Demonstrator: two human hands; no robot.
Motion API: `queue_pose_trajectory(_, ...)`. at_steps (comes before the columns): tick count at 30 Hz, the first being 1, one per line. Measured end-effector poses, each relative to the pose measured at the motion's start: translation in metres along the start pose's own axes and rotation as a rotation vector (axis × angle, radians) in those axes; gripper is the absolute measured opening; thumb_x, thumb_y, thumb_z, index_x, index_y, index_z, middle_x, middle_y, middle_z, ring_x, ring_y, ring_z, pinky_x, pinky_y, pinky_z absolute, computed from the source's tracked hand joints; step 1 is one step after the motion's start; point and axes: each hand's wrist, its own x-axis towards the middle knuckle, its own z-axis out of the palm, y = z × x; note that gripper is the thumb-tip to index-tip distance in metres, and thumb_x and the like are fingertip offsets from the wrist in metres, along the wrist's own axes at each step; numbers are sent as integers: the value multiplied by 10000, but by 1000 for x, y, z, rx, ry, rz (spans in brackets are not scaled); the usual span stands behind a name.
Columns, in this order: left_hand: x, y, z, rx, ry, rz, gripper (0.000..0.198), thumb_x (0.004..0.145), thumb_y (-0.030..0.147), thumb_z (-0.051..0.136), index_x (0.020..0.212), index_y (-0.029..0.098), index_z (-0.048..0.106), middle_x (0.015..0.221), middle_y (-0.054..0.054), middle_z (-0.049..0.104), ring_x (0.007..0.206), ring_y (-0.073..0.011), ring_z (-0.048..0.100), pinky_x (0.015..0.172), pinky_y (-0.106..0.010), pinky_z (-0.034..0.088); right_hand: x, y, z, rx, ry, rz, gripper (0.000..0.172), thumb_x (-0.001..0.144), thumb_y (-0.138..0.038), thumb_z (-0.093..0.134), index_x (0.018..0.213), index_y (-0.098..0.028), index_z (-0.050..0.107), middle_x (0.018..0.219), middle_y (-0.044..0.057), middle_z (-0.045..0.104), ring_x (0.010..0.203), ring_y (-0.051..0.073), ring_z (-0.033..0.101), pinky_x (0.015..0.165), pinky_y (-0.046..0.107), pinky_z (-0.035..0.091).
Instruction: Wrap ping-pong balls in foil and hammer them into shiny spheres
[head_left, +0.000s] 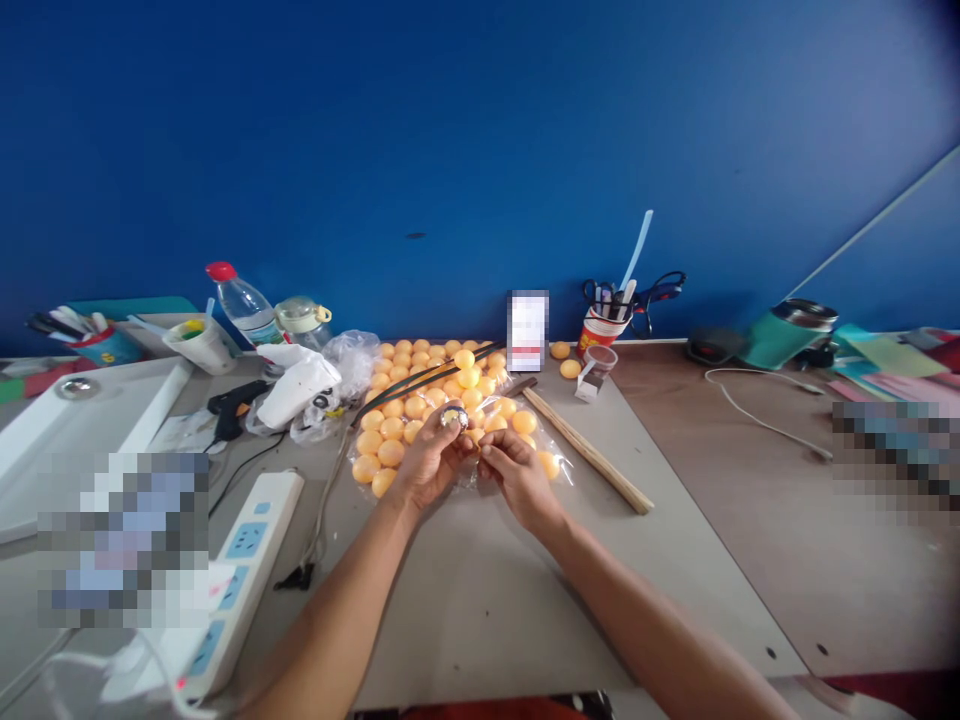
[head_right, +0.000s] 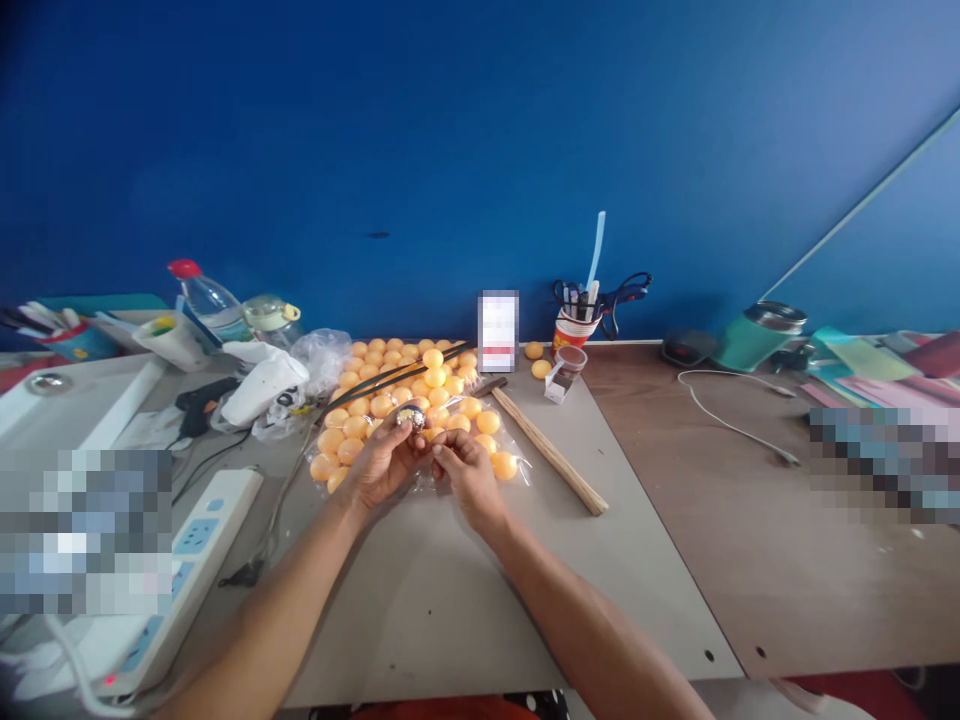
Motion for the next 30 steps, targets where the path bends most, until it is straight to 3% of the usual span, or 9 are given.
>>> queue_pose_trajectory(13, -3, -4, 3, 252, 59, 15, 420, 734, 295, 724, 1081, 205, 505, 783, 32, 596, 556, -68, 510, 532, -212, 455, 0, 1, -2, -62, -56, -55, 190, 717, -328, 693, 757, -184, 576, 655, -28, 616, 505, 81, 470, 499, 210, 377)
queue_pose_trajectory(21, -3, -4, 3, 392, 73, 88, 369, 741, 311, 714, 1033, 199, 516, 726, 54, 526, 539, -65, 492, 523, -208, 441, -1, 2, -1, -150, -74, -104, 156, 738, -317, 645, 776, -182, 576, 582, -50, 563, 494, 86, 474, 502, 214, 375)
queue_pose_trajectory(30, 2, -10, -4, 506, 125, 153, 405, 722, 281, 714, 1059, 208, 503, 682, 69, 508, 499, -64, 465, 486, -195, 400, 2, -13, -9, -312, 28, -182, 140, 754, -313, 596, 795, -182, 571, 533, -60, 518, 487, 97, 473, 473, 207, 354)
